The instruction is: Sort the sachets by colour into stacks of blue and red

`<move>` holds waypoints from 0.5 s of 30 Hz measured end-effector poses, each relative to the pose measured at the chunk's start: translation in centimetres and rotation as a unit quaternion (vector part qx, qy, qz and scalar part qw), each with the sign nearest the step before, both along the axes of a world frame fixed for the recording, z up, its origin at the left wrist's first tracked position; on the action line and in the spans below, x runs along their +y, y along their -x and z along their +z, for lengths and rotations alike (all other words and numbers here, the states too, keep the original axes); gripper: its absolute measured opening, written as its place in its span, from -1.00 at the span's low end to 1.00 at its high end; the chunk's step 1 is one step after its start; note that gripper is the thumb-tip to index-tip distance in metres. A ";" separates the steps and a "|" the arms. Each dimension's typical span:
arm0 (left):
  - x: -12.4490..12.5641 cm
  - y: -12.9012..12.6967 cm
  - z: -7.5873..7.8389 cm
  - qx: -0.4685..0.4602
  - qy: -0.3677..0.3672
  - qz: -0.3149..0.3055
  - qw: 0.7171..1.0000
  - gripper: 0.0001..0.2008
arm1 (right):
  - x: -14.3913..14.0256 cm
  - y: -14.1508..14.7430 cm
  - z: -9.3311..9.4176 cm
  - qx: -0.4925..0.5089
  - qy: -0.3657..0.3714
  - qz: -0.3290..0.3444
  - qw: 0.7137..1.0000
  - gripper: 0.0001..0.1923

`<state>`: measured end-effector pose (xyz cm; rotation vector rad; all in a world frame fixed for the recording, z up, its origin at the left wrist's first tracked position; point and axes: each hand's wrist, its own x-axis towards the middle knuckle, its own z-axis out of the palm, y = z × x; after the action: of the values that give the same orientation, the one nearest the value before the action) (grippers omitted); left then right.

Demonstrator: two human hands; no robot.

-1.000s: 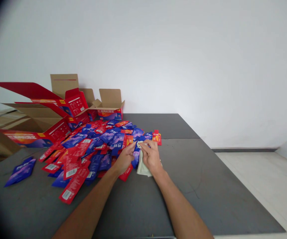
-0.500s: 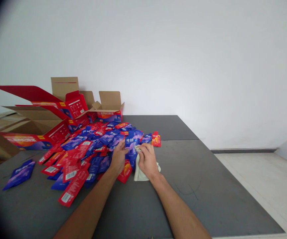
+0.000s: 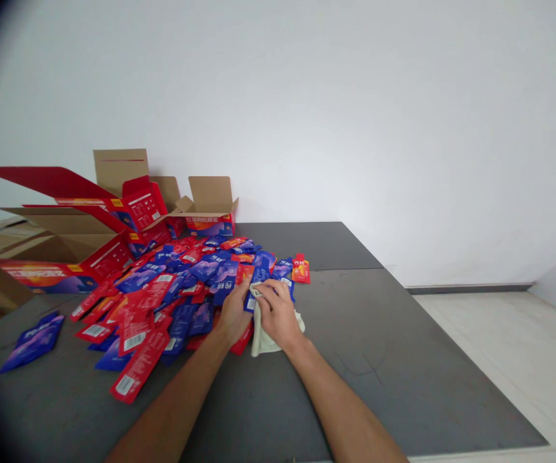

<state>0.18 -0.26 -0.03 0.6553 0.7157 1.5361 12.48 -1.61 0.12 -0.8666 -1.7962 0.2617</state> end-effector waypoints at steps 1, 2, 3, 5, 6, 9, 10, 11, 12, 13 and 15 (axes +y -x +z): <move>-0.1 -0.1 0.1 -0.021 0.006 -0.010 1.000 -0.67 | 0.0 0.1 -0.1 -0.005 -0.004 0.000 1.000 -0.74; -0.2 -0.2 0.2 -0.035 0.009 -0.017 0.999 -0.66 | 0.0 0.1 -0.2 -0.009 -0.009 0.000 1.000 -0.74; -0.3 -0.2 0.2 -0.041 0.010 -0.025 0.999 -0.65 | 0.1 0.1 -0.2 -0.013 -0.013 0.000 1.000 -0.74; -0.4 -0.1 0.1 -0.041 0.009 -0.041 0.998 -0.64 | 0.2 0.0 -0.1 -0.018 -0.014 -0.008 1.000 -0.73; -0.5 -0.1 0.0 -0.035 0.010 -0.051 0.998 -0.64 | 0.3 -0.2 0.0 -0.017 -0.012 -0.018 1.000 -0.73; -0.5 -0.1 -0.3 -0.005 0.024 -0.076 0.997 -0.64 | 0.7 -1.0 0.4 -0.002 -0.006 -0.074 0.997 -0.72; -0.5 -0.1 -0.4 0.004 0.033 -0.078 0.996 -0.64 | 0.8 -1.4 0.5 0.005 -0.006 -0.093 0.996 -0.72; -0.6 -0.2 -0.4 0.010 0.044 -0.078 0.996 -0.64 | 1.0 -1.7 0.6 0.009 -0.006 -0.110 0.994 -0.72; -0.6 -0.2 -0.4 0.013 0.054 -0.077 0.996 -0.64 | 1.1 -2.0 0.7 0.011 -0.006 -0.121 0.993 -0.72; -0.6 -0.3 -0.4 0.016 0.060 -0.076 0.995 -0.65 | 1.2 -2.2 0.8 0.012 -0.006 -0.127 0.992 -0.72; -0.6 -0.4 -0.4 0.018 0.060 -0.075 0.995 -0.66 | 1.3 -2.3 0.8 0.008 -0.009 -0.125 0.992 -0.71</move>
<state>0.53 -0.86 -0.40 0.6325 0.7627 1.3352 14.82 -0.30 0.91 -1.0628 -1.6516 0.0902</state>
